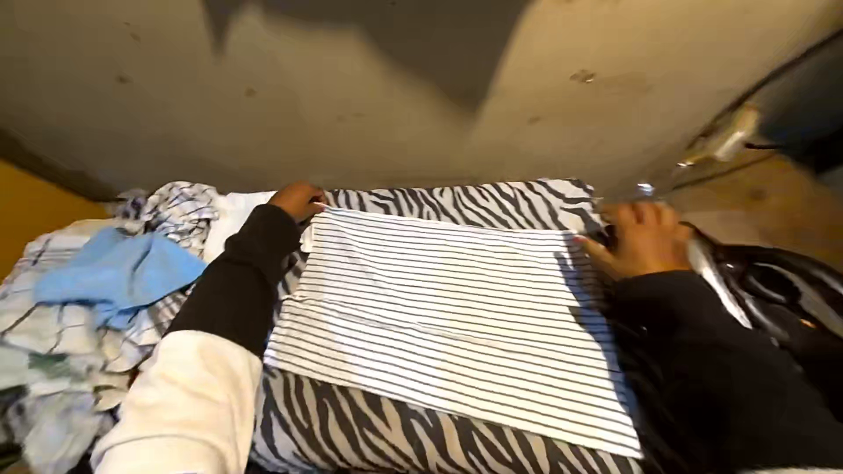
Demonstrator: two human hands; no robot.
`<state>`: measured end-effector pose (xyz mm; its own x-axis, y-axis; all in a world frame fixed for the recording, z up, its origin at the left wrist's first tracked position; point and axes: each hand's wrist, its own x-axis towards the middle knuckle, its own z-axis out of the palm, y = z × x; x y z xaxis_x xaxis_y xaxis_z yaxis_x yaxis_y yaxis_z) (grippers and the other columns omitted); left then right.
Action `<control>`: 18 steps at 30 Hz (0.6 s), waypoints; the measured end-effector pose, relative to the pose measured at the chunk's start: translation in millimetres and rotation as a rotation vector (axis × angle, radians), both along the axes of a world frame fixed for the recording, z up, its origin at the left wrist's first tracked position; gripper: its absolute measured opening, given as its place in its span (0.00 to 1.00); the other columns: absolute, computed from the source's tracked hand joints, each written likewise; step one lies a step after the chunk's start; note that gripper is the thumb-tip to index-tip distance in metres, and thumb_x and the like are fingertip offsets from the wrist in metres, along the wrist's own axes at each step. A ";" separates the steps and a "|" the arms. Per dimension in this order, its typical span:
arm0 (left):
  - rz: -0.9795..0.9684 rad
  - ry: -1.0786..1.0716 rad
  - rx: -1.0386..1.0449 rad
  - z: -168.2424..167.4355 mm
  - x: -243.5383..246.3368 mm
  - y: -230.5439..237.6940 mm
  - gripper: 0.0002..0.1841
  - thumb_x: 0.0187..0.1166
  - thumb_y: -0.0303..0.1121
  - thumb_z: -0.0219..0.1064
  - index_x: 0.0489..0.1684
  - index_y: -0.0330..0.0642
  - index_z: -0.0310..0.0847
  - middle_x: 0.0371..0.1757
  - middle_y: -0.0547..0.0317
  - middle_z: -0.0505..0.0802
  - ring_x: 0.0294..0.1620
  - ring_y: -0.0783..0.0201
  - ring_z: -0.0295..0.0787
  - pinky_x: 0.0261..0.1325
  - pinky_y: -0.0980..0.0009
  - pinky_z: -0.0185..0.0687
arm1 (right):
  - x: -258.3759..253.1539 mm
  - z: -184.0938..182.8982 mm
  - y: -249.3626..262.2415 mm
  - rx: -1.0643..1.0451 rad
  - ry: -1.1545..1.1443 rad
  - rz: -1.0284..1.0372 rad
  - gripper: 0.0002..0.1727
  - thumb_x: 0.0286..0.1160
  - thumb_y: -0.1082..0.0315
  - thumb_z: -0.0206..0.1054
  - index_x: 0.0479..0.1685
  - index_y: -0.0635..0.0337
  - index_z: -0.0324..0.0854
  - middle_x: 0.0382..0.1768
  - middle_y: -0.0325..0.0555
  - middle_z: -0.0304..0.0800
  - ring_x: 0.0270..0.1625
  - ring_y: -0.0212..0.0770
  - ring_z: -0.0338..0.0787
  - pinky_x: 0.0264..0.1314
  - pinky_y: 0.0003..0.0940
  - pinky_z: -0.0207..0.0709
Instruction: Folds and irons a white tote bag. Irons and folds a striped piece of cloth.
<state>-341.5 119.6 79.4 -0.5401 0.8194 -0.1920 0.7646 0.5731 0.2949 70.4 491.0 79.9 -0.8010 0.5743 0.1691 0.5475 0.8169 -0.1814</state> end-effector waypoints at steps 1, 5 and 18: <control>-0.017 0.025 0.013 2.0 2.2 -1.3 0.08 0.81 0.24 0.67 0.47 0.25 0.88 0.51 0.30 0.91 0.59 0.34 0.88 0.68 0.35 0.75 | -19.2 -15.8 4.0 -0.068 -0.029 0.062 0.37 0.68 0.60 0.81 0.80 0.60 0.75 0.77 0.78 0.72 0.83 0.86 0.61 0.71 0.92 0.52; -0.141 0.162 0.039 18.6 24.2 -23.9 0.07 0.78 0.20 0.68 0.47 0.26 0.88 0.54 0.32 0.90 0.63 0.34 0.85 0.71 0.37 0.73 | -40.9 -49.6 29.9 -0.225 -0.183 0.076 0.26 0.71 0.62 0.80 0.66 0.65 0.84 0.60 0.79 0.86 0.70 0.83 0.78 0.71 0.88 0.55; -0.004 0.341 0.260 -28.4 96.0 -42.5 0.14 0.78 0.26 0.70 0.58 0.29 0.85 0.63 0.27 0.86 0.67 0.25 0.80 0.65 0.27 0.70 | 41.9 -28.3 -45.2 -0.077 0.014 0.230 0.28 0.69 0.60 0.81 0.65 0.68 0.83 0.58 0.76 0.86 0.65 0.81 0.82 0.63 0.84 0.68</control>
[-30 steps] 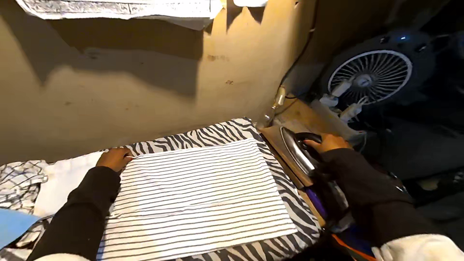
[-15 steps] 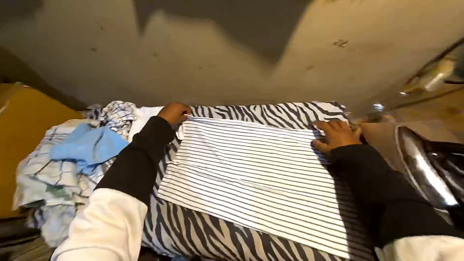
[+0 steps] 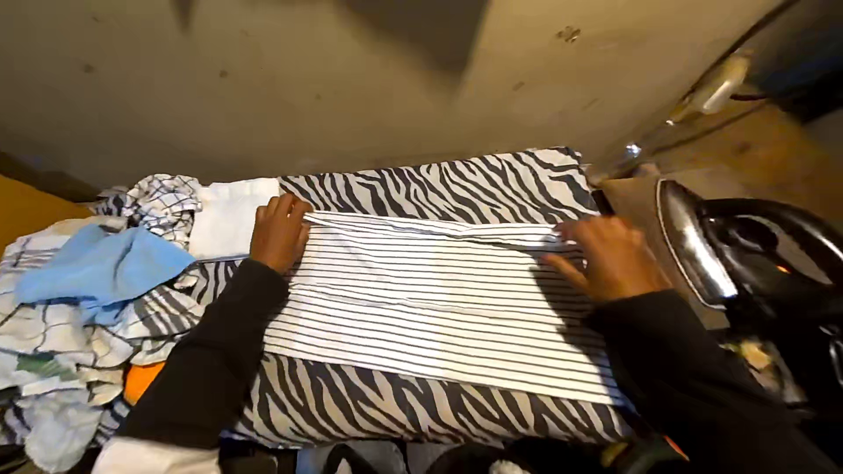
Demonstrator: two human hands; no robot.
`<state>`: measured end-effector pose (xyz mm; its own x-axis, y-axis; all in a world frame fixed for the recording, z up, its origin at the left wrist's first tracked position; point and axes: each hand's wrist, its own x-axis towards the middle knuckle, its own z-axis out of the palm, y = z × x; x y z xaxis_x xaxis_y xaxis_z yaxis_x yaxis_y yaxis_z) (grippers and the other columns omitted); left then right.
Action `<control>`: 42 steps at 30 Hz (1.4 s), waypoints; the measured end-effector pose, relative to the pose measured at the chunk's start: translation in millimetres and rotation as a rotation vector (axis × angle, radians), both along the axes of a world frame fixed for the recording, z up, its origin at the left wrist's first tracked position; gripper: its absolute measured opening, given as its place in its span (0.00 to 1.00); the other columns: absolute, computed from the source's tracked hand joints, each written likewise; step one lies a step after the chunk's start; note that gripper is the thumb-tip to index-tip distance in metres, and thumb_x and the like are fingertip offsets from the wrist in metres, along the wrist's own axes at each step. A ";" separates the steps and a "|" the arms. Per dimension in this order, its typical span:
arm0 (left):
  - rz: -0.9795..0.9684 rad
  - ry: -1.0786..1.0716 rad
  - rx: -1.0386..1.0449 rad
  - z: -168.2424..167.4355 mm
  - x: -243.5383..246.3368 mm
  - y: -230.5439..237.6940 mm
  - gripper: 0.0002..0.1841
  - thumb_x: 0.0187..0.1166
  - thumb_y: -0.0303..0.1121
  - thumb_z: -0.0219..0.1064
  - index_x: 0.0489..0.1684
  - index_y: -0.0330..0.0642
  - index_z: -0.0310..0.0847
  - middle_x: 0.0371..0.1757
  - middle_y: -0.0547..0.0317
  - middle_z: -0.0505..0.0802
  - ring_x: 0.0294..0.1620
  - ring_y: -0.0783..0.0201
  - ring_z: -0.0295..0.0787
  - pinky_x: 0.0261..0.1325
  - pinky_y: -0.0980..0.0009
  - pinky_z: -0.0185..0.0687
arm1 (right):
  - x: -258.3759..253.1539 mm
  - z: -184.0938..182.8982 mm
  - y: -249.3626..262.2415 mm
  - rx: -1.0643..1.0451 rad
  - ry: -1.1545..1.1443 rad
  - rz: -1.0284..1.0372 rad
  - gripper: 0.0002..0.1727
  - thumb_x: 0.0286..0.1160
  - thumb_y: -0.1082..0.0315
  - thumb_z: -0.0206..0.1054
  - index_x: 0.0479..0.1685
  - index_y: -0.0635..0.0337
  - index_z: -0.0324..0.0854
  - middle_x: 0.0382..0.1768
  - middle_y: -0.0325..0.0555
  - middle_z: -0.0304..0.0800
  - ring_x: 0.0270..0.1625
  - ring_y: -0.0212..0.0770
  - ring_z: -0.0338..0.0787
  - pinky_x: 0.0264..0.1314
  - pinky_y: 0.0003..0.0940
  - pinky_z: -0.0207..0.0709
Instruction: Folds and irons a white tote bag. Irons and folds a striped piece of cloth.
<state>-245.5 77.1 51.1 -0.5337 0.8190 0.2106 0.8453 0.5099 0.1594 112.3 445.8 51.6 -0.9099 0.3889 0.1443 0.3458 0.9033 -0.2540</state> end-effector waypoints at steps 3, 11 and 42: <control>-0.298 -0.145 -0.140 -13.8 33.5 -32.5 0.13 0.76 0.40 0.74 0.44 0.37 0.91 0.43 0.44 0.94 0.50 0.41 0.91 0.56 0.36 0.81 | 38.5 -28.3 -23.5 -0.279 -0.172 0.118 0.25 0.63 0.51 0.83 0.46 0.64 0.90 0.38 0.61 0.92 0.51 0.72 0.88 0.62 0.82 0.68; -0.230 -0.298 -0.220 -28.5 44.2 -63.0 0.14 0.78 0.41 0.72 0.44 0.36 0.88 0.47 0.41 0.91 0.54 0.37 0.87 0.54 0.34 0.75 | 83.0 -44.7 -33.7 -0.367 -0.014 0.007 0.13 0.68 0.69 0.76 0.41 0.73 0.85 0.36 0.65 0.90 0.40 0.64 0.91 0.48 0.65 0.82; -0.065 0.079 -0.088 -32.4 -2.4 30.3 0.29 0.75 0.20 0.70 0.80 0.43 0.77 0.71 0.35 0.86 0.79 0.32 0.75 0.82 0.24 0.48 | -43.8 -35.5 -12.8 0.078 0.046 -0.108 0.32 0.69 0.74 0.76 0.77 0.58 0.80 0.66 0.71 0.87 0.73 0.79 0.80 0.79 0.89 0.45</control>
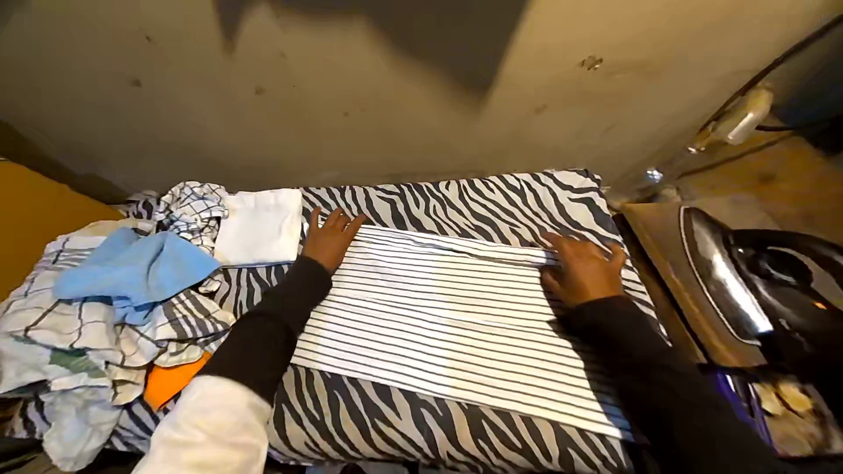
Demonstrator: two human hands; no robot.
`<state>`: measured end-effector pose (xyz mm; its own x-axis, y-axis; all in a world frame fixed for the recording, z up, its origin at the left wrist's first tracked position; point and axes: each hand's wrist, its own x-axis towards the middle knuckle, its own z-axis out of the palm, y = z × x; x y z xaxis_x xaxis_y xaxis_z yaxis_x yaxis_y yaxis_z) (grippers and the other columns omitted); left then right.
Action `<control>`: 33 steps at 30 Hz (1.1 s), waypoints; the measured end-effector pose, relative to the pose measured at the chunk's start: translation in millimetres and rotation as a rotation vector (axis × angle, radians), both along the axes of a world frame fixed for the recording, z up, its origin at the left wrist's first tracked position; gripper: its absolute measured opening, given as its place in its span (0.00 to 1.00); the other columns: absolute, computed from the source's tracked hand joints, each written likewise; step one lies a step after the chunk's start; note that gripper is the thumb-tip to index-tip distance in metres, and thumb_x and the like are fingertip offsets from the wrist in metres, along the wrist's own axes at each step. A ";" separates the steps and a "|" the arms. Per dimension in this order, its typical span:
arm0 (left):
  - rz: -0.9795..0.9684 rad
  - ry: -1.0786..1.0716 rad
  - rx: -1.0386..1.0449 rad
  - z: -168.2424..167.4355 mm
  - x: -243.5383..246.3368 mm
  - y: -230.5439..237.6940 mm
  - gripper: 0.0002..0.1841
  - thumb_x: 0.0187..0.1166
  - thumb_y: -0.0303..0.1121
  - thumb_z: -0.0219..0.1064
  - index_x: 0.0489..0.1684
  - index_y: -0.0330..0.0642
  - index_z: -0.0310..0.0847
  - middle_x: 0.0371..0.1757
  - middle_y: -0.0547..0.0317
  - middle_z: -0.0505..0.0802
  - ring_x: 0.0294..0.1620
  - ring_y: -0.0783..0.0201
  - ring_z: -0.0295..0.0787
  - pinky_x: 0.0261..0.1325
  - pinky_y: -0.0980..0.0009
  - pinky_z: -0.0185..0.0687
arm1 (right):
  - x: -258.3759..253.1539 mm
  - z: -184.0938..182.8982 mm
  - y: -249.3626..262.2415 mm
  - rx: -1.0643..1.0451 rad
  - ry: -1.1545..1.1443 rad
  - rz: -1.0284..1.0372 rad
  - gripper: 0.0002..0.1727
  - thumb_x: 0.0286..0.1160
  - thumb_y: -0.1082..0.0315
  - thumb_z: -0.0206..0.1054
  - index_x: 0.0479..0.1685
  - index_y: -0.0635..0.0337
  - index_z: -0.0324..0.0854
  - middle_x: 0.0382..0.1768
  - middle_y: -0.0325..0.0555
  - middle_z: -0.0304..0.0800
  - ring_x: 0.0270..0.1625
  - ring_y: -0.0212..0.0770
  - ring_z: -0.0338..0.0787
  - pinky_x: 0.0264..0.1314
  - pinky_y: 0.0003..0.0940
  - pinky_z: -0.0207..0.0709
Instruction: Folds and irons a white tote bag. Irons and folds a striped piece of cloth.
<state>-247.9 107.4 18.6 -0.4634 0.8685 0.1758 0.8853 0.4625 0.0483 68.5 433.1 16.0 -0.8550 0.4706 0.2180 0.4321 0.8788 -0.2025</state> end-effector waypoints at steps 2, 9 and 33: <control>-0.033 0.037 -0.040 4.5 -29.6 -4.4 0.18 0.73 0.17 0.70 0.62 0.36 0.88 0.56 0.36 0.93 0.65 0.34 0.87 0.80 0.27 0.55 | 6.1 6.6 12.8 0.058 -0.027 0.001 0.24 0.70 0.79 0.70 0.69 0.63 0.85 0.56 0.72 0.91 0.63 0.77 0.88 0.80 0.85 0.51; -0.227 0.159 0.140 18.4 -25.3 -82.2 0.18 0.74 0.14 0.66 0.58 0.40 0.91 0.57 0.45 0.95 0.66 0.38 0.88 0.68 0.35 0.73 | 79.8 18.8 -0.3 0.024 0.117 0.212 0.17 0.65 0.67 0.59 0.42 0.71 0.87 0.42 0.69 0.91 0.45 0.73 0.90 0.52 0.74 0.76; 0.265 -0.109 0.183 19.4 27.0 -109.4 0.12 0.76 0.20 0.63 0.51 0.30 0.88 0.52 0.37 0.92 0.57 0.37 0.88 0.61 0.39 0.82 | 69.8 -21.8 -38.3 0.195 0.175 0.451 0.18 0.79 0.58 0.60 0.40 0.65 0.88 0.40 0.63 0.92 0.47 0.70 0.91 0.47 0.65 0.81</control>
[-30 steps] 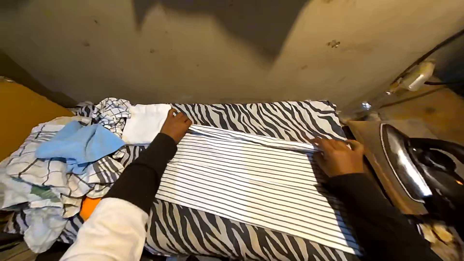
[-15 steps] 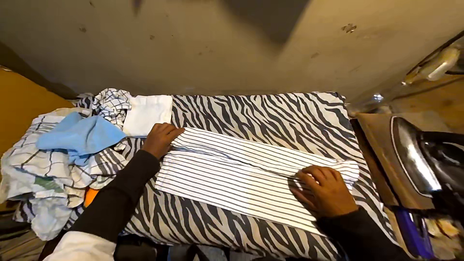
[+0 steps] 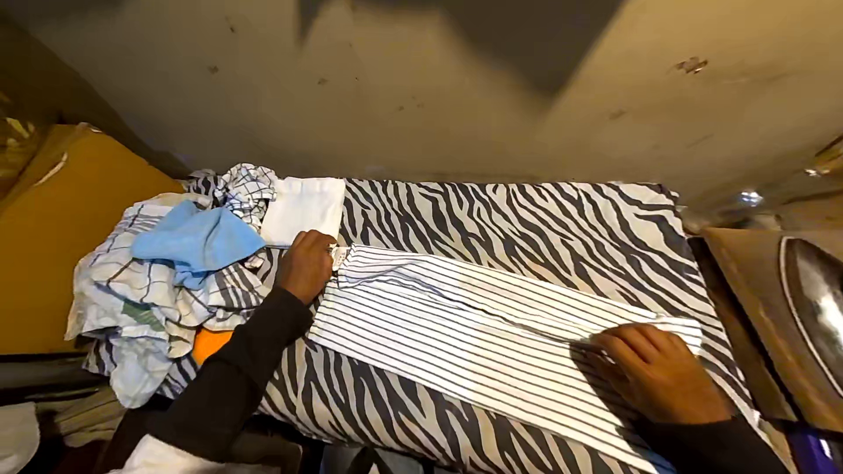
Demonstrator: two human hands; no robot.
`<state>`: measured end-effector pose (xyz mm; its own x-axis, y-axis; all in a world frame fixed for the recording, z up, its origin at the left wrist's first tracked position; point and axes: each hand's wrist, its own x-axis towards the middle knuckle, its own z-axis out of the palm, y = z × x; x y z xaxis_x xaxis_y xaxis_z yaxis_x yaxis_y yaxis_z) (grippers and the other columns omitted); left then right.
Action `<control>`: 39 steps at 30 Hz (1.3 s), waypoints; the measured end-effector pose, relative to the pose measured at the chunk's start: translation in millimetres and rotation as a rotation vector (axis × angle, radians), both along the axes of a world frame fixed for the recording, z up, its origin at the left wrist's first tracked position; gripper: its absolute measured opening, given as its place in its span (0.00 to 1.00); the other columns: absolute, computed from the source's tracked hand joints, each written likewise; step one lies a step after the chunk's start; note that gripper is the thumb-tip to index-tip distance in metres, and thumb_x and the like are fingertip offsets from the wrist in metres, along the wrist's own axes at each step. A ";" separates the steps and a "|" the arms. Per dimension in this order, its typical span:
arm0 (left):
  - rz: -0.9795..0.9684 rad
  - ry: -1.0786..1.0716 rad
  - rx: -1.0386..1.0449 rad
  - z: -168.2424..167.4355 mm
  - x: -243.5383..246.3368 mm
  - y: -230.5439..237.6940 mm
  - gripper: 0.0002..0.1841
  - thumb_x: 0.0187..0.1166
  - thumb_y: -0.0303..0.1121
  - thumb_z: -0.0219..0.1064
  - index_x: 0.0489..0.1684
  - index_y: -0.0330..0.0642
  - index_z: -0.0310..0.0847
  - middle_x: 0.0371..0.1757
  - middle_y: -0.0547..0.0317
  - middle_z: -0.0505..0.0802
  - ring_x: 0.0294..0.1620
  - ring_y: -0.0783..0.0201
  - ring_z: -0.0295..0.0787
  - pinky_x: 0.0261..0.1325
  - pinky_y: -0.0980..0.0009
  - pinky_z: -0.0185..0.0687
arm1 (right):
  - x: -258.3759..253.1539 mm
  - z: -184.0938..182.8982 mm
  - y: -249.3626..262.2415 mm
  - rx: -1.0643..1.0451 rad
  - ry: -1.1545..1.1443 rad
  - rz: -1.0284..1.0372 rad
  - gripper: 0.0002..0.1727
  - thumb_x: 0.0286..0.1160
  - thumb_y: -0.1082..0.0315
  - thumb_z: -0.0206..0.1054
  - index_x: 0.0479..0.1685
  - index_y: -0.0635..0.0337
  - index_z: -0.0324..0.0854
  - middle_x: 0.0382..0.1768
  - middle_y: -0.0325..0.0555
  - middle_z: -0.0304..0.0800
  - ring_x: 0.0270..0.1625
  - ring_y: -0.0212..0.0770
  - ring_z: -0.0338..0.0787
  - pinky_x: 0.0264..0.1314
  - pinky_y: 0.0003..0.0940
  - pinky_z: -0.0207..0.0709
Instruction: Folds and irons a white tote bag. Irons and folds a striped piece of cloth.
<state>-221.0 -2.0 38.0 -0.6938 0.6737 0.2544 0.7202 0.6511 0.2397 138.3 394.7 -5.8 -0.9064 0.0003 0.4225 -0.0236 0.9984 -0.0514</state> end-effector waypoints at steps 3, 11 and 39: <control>0.186 -0.349 -0.072 2.3 1.5 22.6 0.17 0.86 0.39 0.64 0.47 0.30 0.89 0.38 0.37 0.93 0.43 0.38 0.91 0.53 0.35 0.82 | -12.1 -2.3 -2.5 -0.095 -0.118 -0.052 0.11 0.65 0.75 0.69 0.45 0.67 0.89 0.50 0.67 0.91 0.54 0.73 0.91 0.52 0.69 0.82; 0.328 -0.789 0.140 -1.9 -28.5 36.2 0.15 0.90 0.34 0.60 0.52 0.25 0.82 0.38 0.40 0.88 0.32 0.56 0.82 0.44 0.58 0.82 | -11.7 19.1 16.6 -0.159 -0.101 -0.215 0.13 0.56 0.87 0.62 0.41 0.77 0.85 0.43 0.77 0.88 0.49 0.81 0.89 0.50 0.74 0.80; 0.435 -1.246 0.366 -8.1 -32.7 41.7 0.13 0.90 0.31 0.55 0.66 0.40 0.76 0.33 0.58 0.87 0.20 0.73 0.81 0.22 0.79 0.78 | 12.1 55.7 11.8 -0.157 -0.153 -0.419 0.17 0.48 0.93 0.71 0.40 0.73 0.86 0.37 0.72 0.91 0.44 0.77 0.91 0.55 0.79 0.74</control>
<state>-253.7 39.8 29.9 -0.7288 0.3746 -0.5731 -0.3412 0.5271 0.7783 150.3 406.6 49.9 -0.8662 0.4331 0.2494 0.3998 0.8999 -0.1743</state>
